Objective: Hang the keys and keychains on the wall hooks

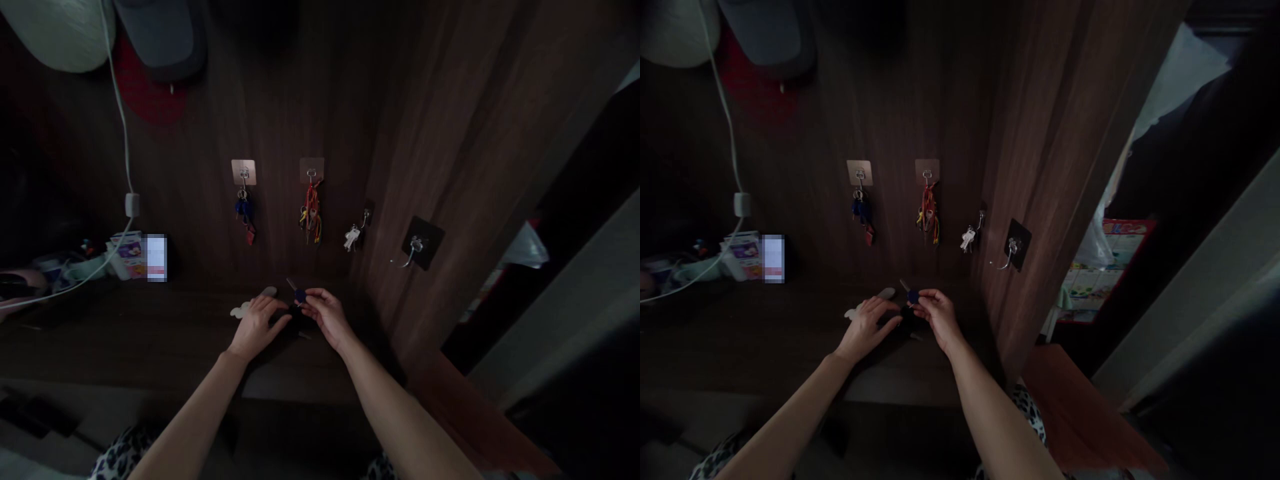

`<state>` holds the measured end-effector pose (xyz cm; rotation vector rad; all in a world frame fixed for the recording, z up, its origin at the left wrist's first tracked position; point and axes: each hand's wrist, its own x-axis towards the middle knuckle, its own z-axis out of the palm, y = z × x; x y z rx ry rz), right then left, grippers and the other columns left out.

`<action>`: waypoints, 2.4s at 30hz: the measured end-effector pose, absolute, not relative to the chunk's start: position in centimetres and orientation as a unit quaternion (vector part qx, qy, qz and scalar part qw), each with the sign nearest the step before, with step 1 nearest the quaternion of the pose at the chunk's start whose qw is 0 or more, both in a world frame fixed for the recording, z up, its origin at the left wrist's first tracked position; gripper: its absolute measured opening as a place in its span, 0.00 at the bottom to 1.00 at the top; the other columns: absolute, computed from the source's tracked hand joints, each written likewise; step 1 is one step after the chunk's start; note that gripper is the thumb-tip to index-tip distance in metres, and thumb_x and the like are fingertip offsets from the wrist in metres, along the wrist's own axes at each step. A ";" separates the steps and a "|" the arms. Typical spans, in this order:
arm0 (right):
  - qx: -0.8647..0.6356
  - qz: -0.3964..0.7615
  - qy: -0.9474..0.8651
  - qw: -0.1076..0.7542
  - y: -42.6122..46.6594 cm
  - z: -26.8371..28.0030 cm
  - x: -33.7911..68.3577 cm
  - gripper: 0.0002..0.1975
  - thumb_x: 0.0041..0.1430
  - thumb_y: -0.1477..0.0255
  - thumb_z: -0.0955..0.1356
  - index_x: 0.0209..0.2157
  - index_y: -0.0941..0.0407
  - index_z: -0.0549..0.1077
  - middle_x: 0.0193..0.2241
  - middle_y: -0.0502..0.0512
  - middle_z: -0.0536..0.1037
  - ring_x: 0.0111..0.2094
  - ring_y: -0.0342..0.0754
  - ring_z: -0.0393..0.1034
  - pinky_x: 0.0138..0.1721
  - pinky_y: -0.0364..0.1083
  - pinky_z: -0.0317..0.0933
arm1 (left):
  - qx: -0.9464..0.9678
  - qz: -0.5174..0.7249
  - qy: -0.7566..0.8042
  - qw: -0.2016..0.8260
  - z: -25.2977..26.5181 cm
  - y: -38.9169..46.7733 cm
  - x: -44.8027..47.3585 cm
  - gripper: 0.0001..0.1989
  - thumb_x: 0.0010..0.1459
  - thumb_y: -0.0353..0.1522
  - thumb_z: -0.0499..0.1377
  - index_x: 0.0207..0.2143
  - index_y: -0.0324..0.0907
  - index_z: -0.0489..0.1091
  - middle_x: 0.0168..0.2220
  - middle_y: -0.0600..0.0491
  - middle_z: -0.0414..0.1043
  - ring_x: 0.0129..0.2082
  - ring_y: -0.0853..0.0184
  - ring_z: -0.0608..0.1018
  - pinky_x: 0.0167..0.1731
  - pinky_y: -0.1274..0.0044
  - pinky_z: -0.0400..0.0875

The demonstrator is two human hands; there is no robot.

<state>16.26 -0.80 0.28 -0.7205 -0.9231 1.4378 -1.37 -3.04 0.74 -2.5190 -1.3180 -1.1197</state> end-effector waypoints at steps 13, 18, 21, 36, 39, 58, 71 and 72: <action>-0.357 0.546 -0.451 0.609 -1.1 0.2 14.8 0.15 0.42 0.66 0.71 0.33 0.56 0.70 0.27 0.49 0.75 0.26 0.42 0.70 0.23 0.39 0.58 | -0.798 -0.409 -0.434 0.084 0.7 -3.0 -0.9 0.07 0.58 0.34 0.51 0.32 0.42 0.67 0.32 0.51 0.71 0.35 0.64 0.70 0.37 0.72 0.63; -0.405 0.473 -0.466 0.628 -1.0 0.2 15.1 0.13 0.45 0.67 0.68 0.35 0.54 0.70 0.33 0.51 0.76 0.30 0.44 0.69 0.22 0.39 0.54 | -0.739 -0.482 -0.470 -0.005 0.5 -2.6 -1.3 0.08 0.58 0.36 0.52 0.31 0.42 0.67 0.31 0.53 0.71 0.33 0.67 0.72 0.38 0.74 0.64; -0.367 0.478 -0.531 0.595 -1.4 0.4 14.8 0.12 0.47 0.68 0.67 0.36 0.53 0.72 0.36 0.52 0.77 0.40 0.48 0.69 0.34 0.43 0.60 | -0.689 -0.515 -0.504 -0.077 0.6 -2.5 -1.4 0.09 0.56 0.38 0.53 0.30 0.42 0.68 0.29 0.55 0.72 0.31 0.69 0.73 0.35 0.77 0.66; -0.282 0.632 -0.506 0.515 -2.1 0.6 13.9 0.13 0.48 0.61 0.68 0.35 0.54 0.73 0.28 0.49 0.74 0.29 0.45 0.69 0.32 0.45 0.65 | -0.643 -0.540 -0.456 -0.294 1.3 -2.2 -0.8 0.14 0.51 0.42 0.56 0.26 0.39 0.69 0.22 0.56 0.69 0.23 0.71 0.72 0.24 0.80 0.66; -0.265 0.669 -0.471 0.510 -2.2 0.7 13.9 0.13 0.47 0.61 0.69 0.32 0.55 0.72 0.26 0.48 0.73 0.26 0.42 0.66 0.27 0.42 0.64 | -0.651 -0.536 -0.452 -0.292 1.1 -2.0 -0.9 0.13 0.51 0.41 0.57 0.26 0.39 0.68 0.23 0.55 0.69 0.24 0.71 0.72 0.25 0.80 0.66; -0.274 0.663 -0.480 0.504 -2.4 1.3 14.2 0.10 0.45 0.64 0.69 0.26 0.56 0.69 0.21 0.45 0.72 0.17 0.38 0.63 0.19 0.39 0.56 | -0.686 -0.499 -0.476 -0.233 1.1 -2.6 -1.0 0.11 0.53 0.39 0.55 0.27 0.41 0.70 0.21 0.56 0.70 0.25 0.68 0.74 0.28 0.78 0.67; -0.289 0.665 -0.513 0.459 -2.3 0.9 14.2 0.13 0.48 0.63 0.68 0.37 0.54 0.72 0.27 0.48 0.72 0.25 0.41 0.65 0.19 0.38 0.54 | -0.702 -0.524 -0.472 -0.097 0.9 -2.9 -1.2 0.08 0.55 0.37 0.54 0.29 0.42 0.69 0.28 0.55 0.74 0.28 0.69 0.75 0.32 0.78 0.68; -0.290 0.659 -0.522 0.457 -2.3 1.0 14.2 0.13 0.48 0.64 0.67 0.36 0.53 0.72 0.27 0.47 0.71 0.25 0.40 0.64 0.18 0.37 0.52 | -0.703 -0.531 -0.466 -0.081 0.8 -2.9 -1.2 0.08 0.55 0.36 0.54 0.29 0.42 0.69 0.28 0.55 0.74 0.29 0.69 0.75 0.33 0.78 0.68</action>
